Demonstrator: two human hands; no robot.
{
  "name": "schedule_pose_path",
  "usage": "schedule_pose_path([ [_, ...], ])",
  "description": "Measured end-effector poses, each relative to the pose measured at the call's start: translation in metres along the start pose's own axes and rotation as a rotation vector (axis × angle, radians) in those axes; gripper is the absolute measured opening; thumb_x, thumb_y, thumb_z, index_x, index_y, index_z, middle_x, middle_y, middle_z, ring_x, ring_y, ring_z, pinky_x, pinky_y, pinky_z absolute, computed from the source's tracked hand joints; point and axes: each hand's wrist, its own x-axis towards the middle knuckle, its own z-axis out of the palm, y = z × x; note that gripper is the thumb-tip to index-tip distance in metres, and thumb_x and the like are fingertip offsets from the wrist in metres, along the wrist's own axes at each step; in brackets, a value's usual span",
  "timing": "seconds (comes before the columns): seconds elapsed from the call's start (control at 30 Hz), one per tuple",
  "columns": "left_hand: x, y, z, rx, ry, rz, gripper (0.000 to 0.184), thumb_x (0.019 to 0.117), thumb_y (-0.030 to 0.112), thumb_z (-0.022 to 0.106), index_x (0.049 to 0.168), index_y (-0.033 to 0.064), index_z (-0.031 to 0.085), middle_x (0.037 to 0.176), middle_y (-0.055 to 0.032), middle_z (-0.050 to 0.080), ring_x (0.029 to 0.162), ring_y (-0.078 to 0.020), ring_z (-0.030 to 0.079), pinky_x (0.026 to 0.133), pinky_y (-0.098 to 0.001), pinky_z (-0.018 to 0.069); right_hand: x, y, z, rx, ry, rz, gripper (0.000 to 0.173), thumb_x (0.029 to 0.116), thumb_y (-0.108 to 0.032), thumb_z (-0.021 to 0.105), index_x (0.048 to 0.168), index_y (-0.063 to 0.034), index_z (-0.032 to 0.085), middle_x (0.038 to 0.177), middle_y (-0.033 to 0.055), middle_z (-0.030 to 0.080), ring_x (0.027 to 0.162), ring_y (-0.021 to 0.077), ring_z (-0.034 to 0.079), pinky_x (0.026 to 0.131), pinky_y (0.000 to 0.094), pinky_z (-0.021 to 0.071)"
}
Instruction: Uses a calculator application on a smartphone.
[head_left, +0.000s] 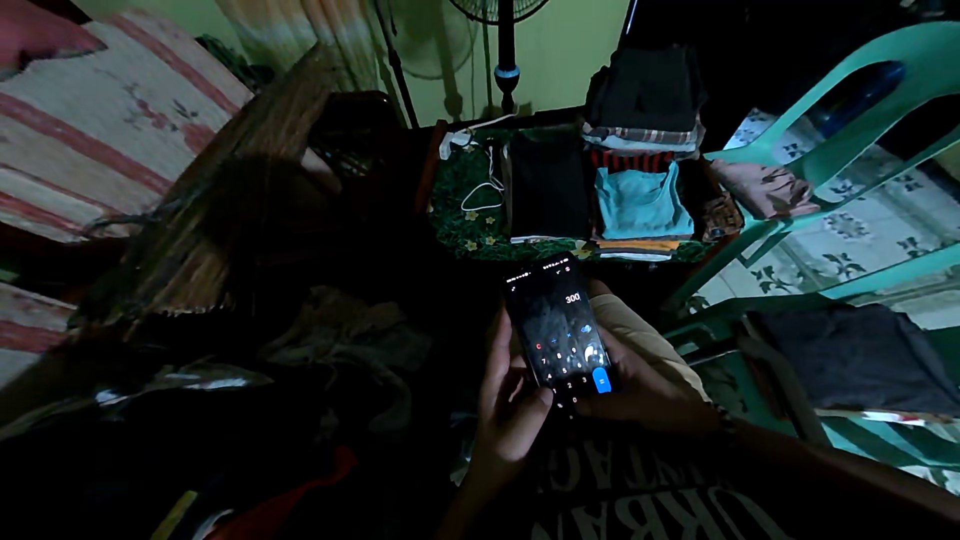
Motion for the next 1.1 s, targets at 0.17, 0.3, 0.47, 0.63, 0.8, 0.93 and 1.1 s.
schedule_pose_path([
  [0.17,0.0,0.0,0.0,-0.006,-0.011,0.006,0.092,0.0901,0.013,0.06,0.16,-0.0049,0.003,0.143,-0.0161,0.055,0.12,-0.0159,0.063,0.1,-0.0315,0.0548,0.0,0.0,0.0,-0.026,0.001,0.002,0.073,0.0844,0.013,0.066,0.145,-0.0033,0.029,0.124,0.0026,0.065,0.111,0.0128,0.068,0.095,0.0315,0.0593],
  [0.3,0.001,-0.004,-0.001,-0.033,-0.023,0.03,0.094,0.0903,0.015,0.062,0.159,-0.0052,0.002,0.142,-0.0155,0.055,0.121,-0.0164,0.063,0.102,-0.0327,0.0545,-0.001,0.001,0.001,-0.023,0.025,0.007,0.071,0.0839,0.014,0.065,0.144,-0.0038,0.03,0.123,0.003,0.066,0.11,0.0142,0.069,0.093,0.0329,0.0605],
  [0.47,0.0,-0.002,0.0,-0.022,-0.019,0.006,0.094,0.0896,0.014,0.062,0.159,-0.0055,0.002,0.143,-0.0158,0.055,0.12,-0.0167,0.063,0.101,-0.0333,0.0551,-0.002,0.005,-0.002,0.005,-0.013,-0.042,0.066,0.089,0.009,0.061,0.145,-0.003,0.029,0.125,0.0027,0.065,0.112,0.0128,0.067,0.097,0.0321,0.058],
  [0.63,0.0,-0.002,0.0,-0.041,-0.033,0.015,0.094,0.0902,0.013,0.062,0.159,-0.0054,0.0,0.14,-0.0154,0.058,0.119,-0.0169,0.064,0.101,-0.0338,0.0552,0.0,0.01,-0.003,0.217,0.004,-0.058,0.059,0.0872,0.003,0.057,0.141,-0.0116,0.037,0.12,-0.0012,0.068,0.109,0.0128,0.068,0.093,0.0334,0.0587],
  [0.8,0.0,-0.002,0.002,-0.08,-0.052,0.027,0.096,0.0909,0.014,0.063,0.159,-0.0049,-0.003,0.142,-0.0146,0.057,0.122,-0.0165,0.063,0.103,-0.0345,0.0543,0.002,0.016,-0.01,0.248,-0.031,-0.094,0.053,0.0886,-0.003,0.058,0.138,-0.0116,0.042,0.119,-0.0031,0.068,0.109,0.0101,0.067,0.095,0.0305,0.0567],
  [0.93,0.0,-0.001,0.001,-0.052,-0.06,0.018,0.095,0.0907,0.011,0.06,0.159,-0.005,-0.004,0.141,-0.0159,0.057,0.121,-0.0166,0.064,0.103,-0.0338,0.0543,-0.001,0.01,-0.008,0.242,0.008,-0.002,0.055,0.0857,-0.011,0.061,0.138,-0.0174,0.045,0.116,-0.0042,0.069,0.107,0.0077,0.067,0.092,0.0281,0.0575],
  [1.1,0.0,0.0,0.002,-0.043,-0.067,0.021,0.095,0.092,0.014,0.062,0.158,-0.0065,-0.003,0.141,-0.0155,0.057,0.121,-0.0161,0.063,0.102,-0.0331,0.0544,-0.002,0.012,-0.01,0.314,-0.028,-0.039,0.053,0.0864,-0.009,0.055,0.138,-0.0153,0.043,0.12,-0.0016,0.067,0.111,0.0109,0.065,0.096,0.0314,0.0558],
])
